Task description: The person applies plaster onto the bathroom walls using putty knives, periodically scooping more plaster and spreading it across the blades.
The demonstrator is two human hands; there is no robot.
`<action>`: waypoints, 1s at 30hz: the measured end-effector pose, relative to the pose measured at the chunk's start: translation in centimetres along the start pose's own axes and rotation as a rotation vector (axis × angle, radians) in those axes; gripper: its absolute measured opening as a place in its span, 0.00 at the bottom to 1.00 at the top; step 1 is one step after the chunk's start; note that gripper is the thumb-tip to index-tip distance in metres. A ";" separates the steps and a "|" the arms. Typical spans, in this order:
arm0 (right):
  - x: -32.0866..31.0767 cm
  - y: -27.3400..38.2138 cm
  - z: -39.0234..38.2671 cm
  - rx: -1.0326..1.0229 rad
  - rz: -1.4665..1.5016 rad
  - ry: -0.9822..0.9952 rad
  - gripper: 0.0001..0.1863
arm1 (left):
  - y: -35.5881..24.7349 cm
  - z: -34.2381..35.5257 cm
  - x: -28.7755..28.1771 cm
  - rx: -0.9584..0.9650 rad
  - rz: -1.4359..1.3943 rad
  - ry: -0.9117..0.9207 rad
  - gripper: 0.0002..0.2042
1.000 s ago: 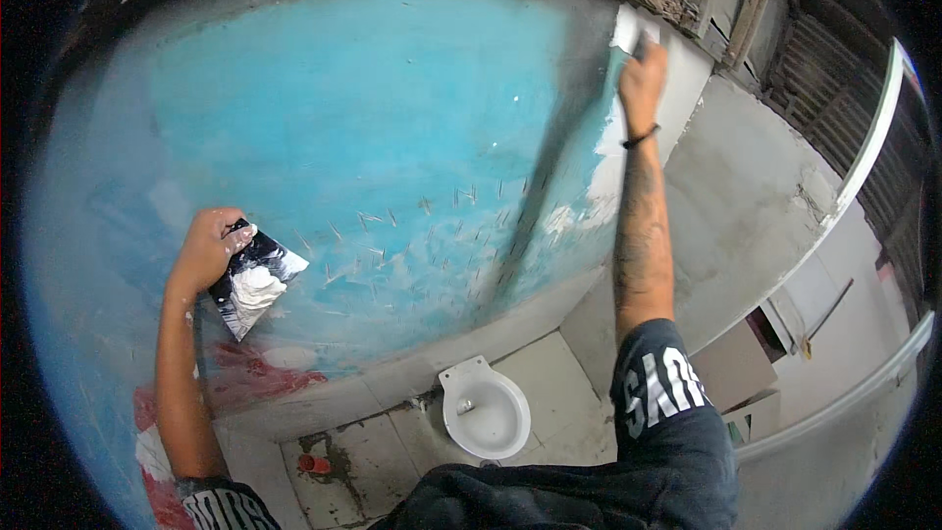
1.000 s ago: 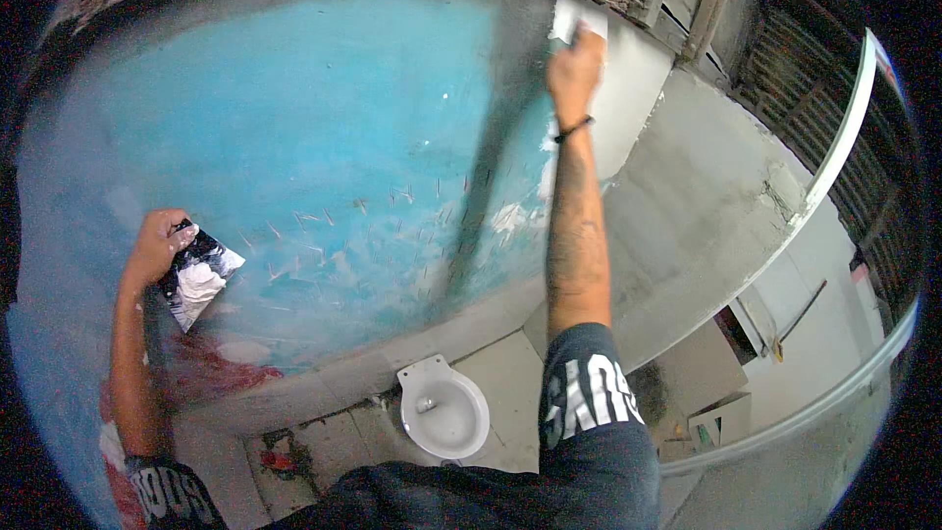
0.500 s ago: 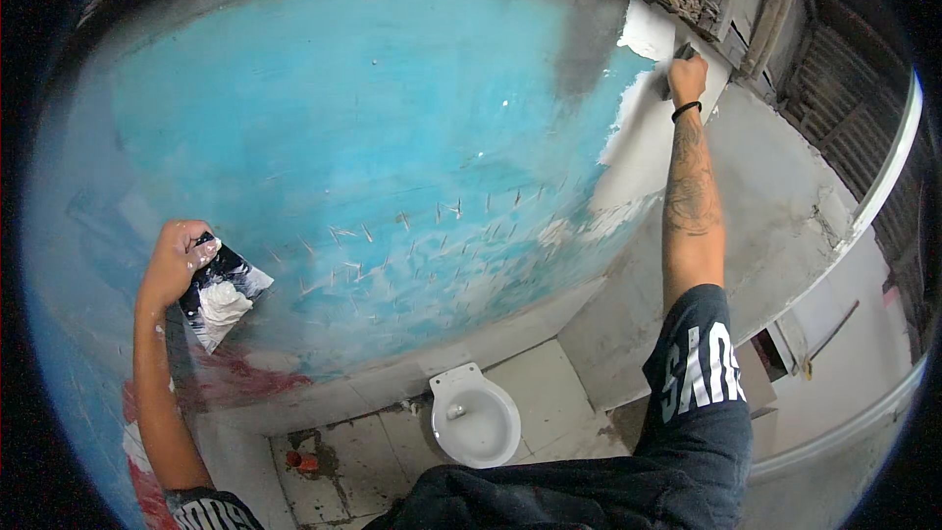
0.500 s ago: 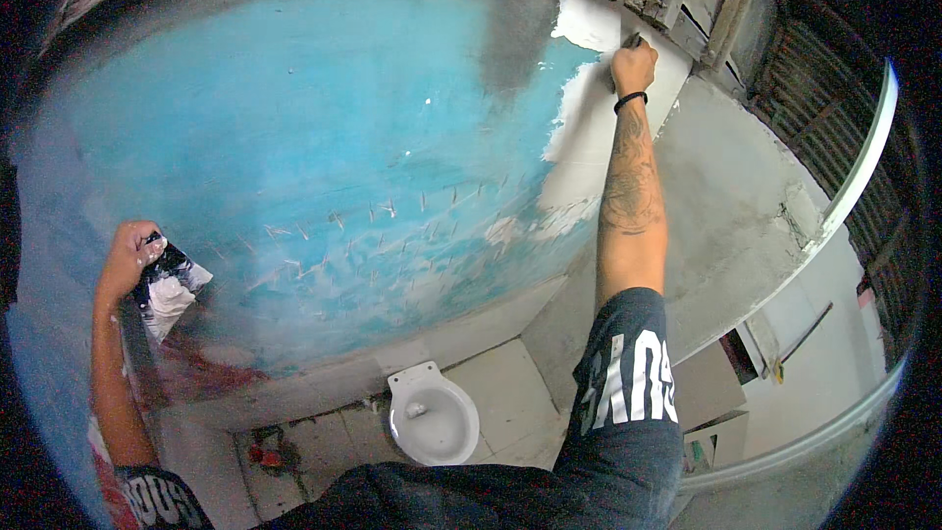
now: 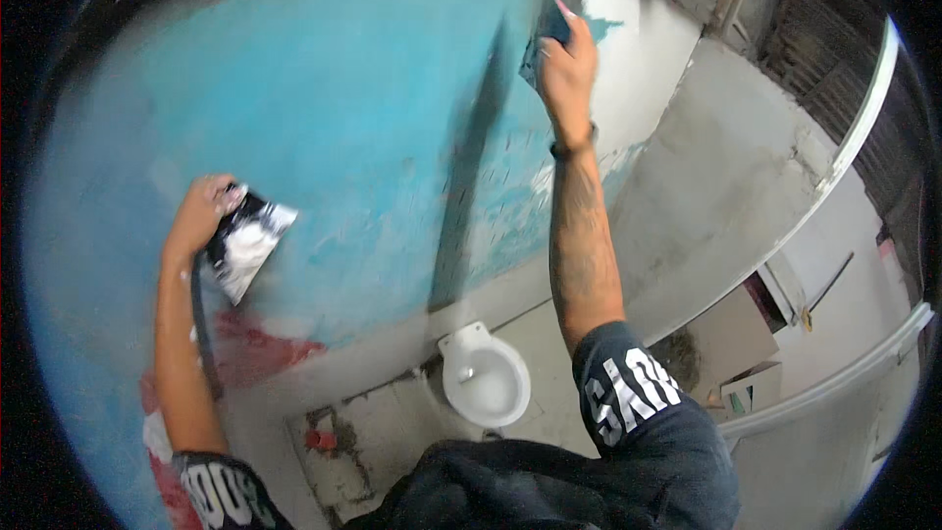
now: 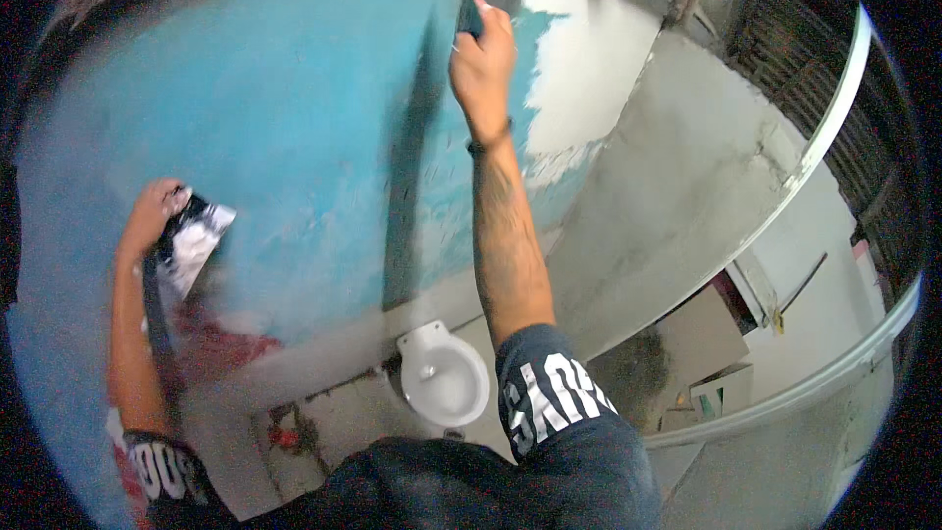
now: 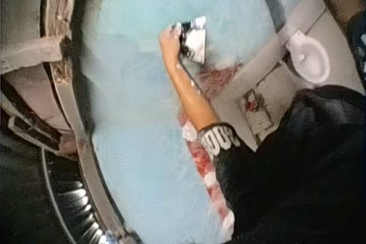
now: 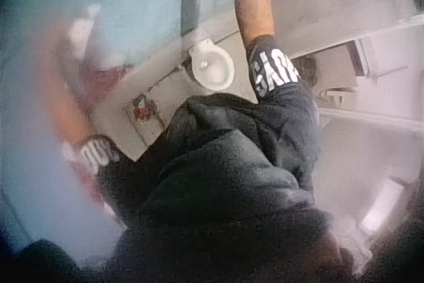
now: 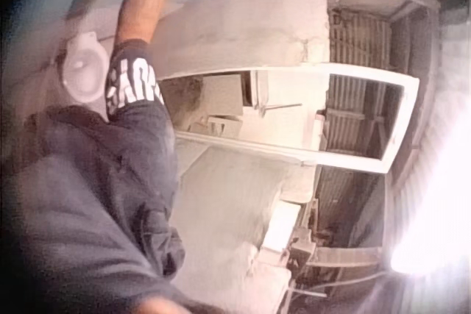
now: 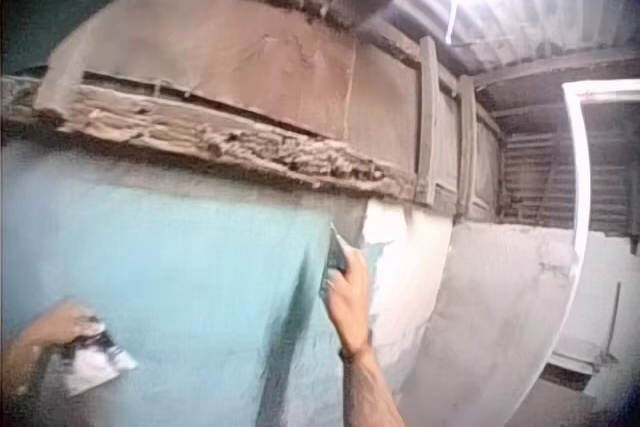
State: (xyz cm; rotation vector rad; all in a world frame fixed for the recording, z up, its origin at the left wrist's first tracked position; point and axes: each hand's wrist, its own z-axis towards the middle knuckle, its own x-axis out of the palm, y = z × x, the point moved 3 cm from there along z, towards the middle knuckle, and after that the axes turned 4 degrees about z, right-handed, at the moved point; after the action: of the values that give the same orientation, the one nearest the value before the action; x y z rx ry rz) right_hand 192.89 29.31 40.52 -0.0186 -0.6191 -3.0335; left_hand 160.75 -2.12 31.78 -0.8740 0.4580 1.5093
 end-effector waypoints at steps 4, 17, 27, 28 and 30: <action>-3.7 6.7 -14.5 0.660 1.115 -0.007 0.20 | 0.8 -6.2 3.2 -0.489 -0.806 -0.095 0.07; -3.0 10.1 -32.2 0.914 0.725 0.584 0.32 | -15.5 -19.2 14.3 -1.195 -1.463 -0.447 0.08; -3.0 13.3 -33.6 0.304 0.500 1.006 0.38 | -17.8 -21.4 11.4 -1.203 -1.663 -0.438 0.10; -3.1 12.4 -34.5 0.305 0.503 1.012 0.38 | -17.8 -21.7 11.5 -1.209 -1.662 -0.444 0.10; -2.9 9.7 -37.1 0.247 0.297 1.242 0.37 | -17.9 -22.1 11.6 -1.241 -1.771 -0.439 0.09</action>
State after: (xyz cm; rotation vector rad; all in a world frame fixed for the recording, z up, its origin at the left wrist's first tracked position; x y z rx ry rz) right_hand 196.14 6.00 10.17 1.4464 -0.6949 -2.0402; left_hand 184.33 -7.88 12.92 -1.1821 -1.4461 0.0441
